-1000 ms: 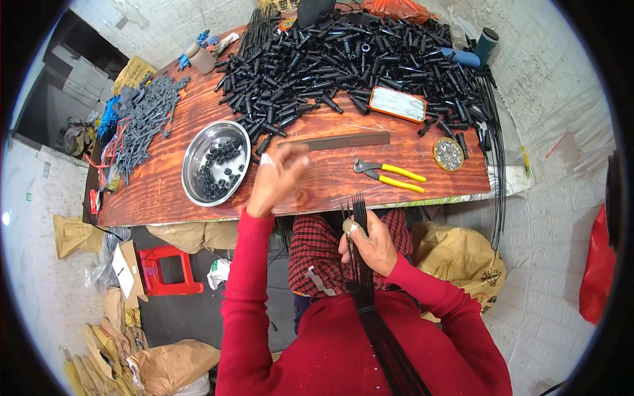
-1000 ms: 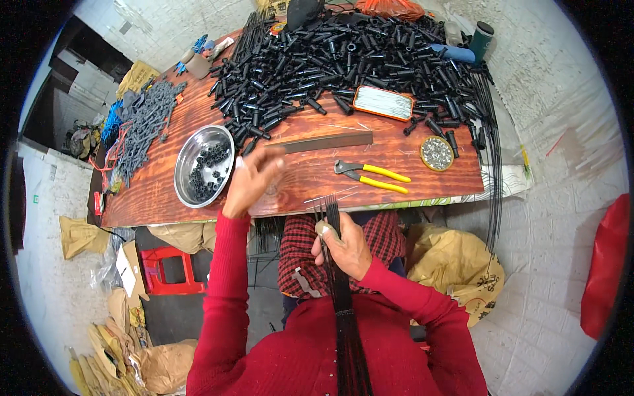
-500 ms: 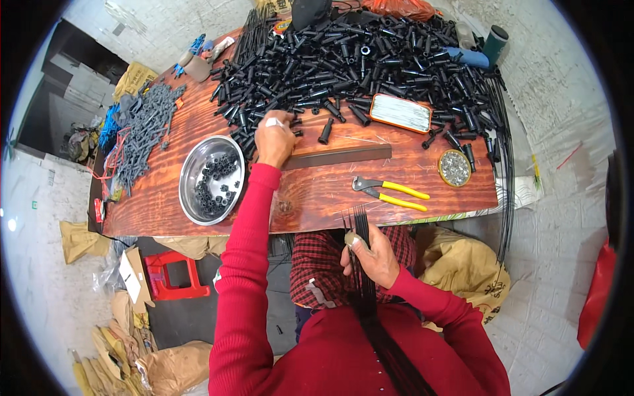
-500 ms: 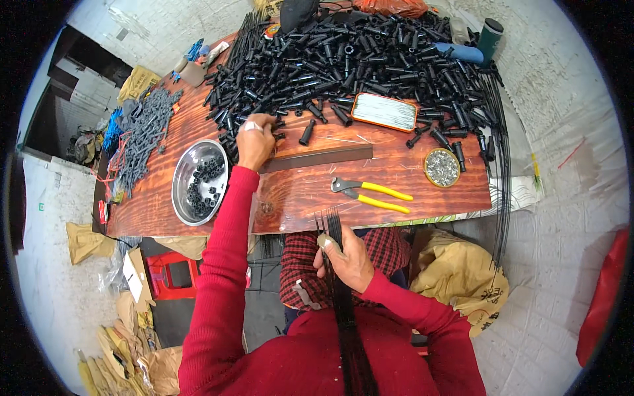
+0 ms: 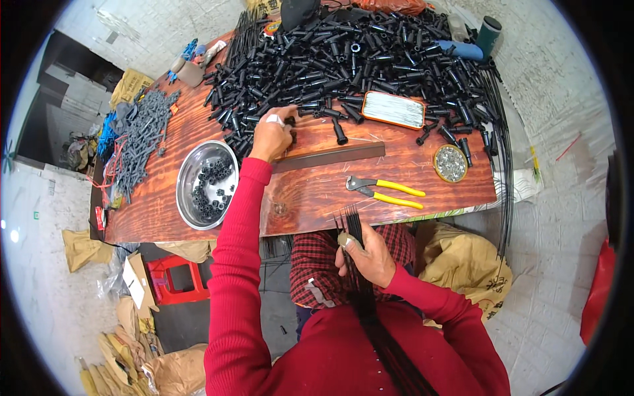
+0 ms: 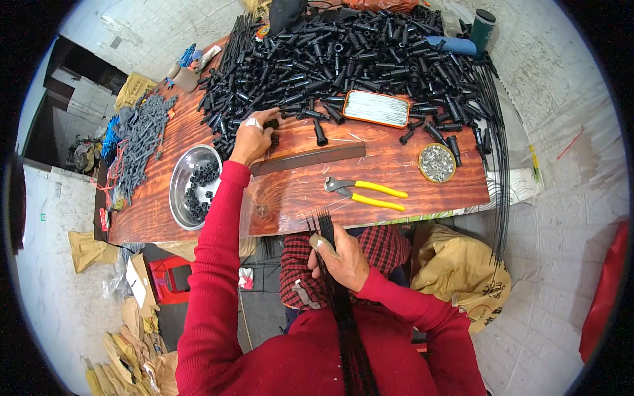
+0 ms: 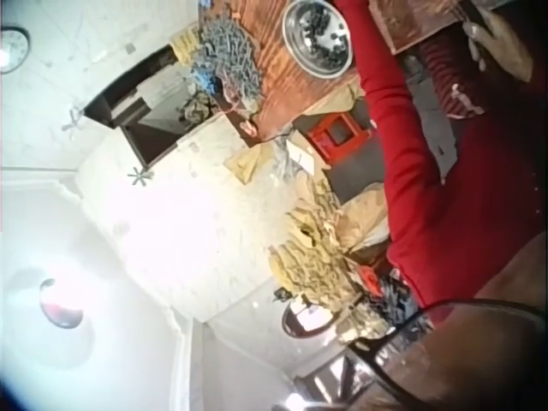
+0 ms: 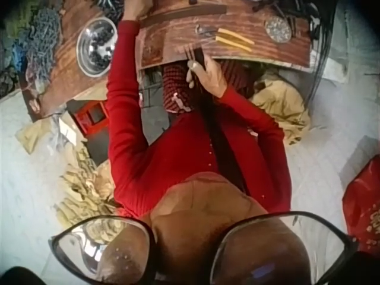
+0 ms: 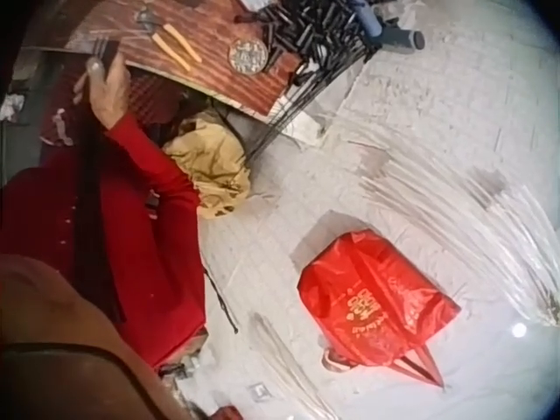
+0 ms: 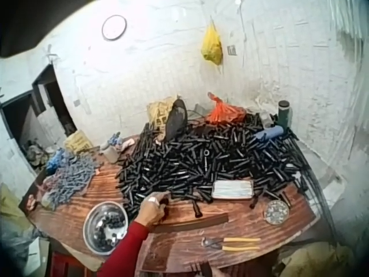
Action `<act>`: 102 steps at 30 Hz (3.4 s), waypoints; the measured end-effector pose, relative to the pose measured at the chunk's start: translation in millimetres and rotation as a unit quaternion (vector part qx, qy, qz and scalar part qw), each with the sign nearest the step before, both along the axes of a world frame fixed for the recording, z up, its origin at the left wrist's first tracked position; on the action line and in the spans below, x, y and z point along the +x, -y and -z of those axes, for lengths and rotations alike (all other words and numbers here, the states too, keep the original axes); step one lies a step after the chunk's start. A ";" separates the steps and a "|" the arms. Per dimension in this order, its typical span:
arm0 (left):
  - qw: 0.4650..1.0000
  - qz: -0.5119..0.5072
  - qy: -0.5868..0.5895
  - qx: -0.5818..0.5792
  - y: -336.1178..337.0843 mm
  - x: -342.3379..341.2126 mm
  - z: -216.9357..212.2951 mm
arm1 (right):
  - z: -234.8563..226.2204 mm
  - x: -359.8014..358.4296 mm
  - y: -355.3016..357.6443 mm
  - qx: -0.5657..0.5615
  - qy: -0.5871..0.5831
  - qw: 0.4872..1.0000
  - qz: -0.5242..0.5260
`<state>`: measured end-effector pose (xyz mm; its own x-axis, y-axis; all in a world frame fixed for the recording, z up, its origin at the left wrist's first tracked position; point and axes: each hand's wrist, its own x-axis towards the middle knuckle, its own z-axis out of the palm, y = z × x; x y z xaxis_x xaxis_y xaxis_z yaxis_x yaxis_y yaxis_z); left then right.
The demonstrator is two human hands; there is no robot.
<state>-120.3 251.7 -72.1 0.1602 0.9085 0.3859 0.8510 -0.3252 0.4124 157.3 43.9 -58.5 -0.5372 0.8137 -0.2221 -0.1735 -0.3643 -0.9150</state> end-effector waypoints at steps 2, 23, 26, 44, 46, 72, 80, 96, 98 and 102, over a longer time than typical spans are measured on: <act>0.999 -0.015 -0.033 0.010 6.4 -4.0 2.5 | -1.0 -0.1 0.3 -0.001 -0.001 1.000 0.001; 0.995 -0.032 0.082 -0.050 7.2 -12.0 14.6 | -2.8 -0.9 5.0 -0.012 -0.001 1.000 0.002; 0.999 -0.016 -0.030 0.004 6.2 -7.6 10.2 | -0.7 0.7 4.8 -0.013 -0.005 1.000 0.008; 0.999 0.028 0.035 -0.031 31.1 6.9 -28.3 | -6.9 6.7 11.4 0.000 -0.012 1.000 0.007; 0.998 0.034 0.017 -0.047 36.2 16.5 -40.8 | -8.2 5.5 13.0 -0.005 -0.016 1.000 0.013; 0.987 -0.108 -0.097 0.075 -18.6 31.8 22.8 | -10.0 2.2 10.4 -0.023 0.010 1.000 0.018; 0.986 -0.118 -0.086 0.082 -26.4 35.3 35.8 | -8.1 4.9 12.3 0.016 0.026 0.999 0.027; 0.637 0.041 0.701 -0.318 189.7 68.2 -23.4 | -24.9 7.7 39.8 0.030 -0.029 0.999 0.028; 0.630 0.035 0.708 -0.317 215.3 70.6 -23.3 | -28.5 5.2 45.2 0.039 -0.030 0.999 0.017; 0.631 0.036 0.709 -0.314 238.2 75.1 -36.1 | -31.8 0.9 55.0 0.048 -0.050 0.998 0.010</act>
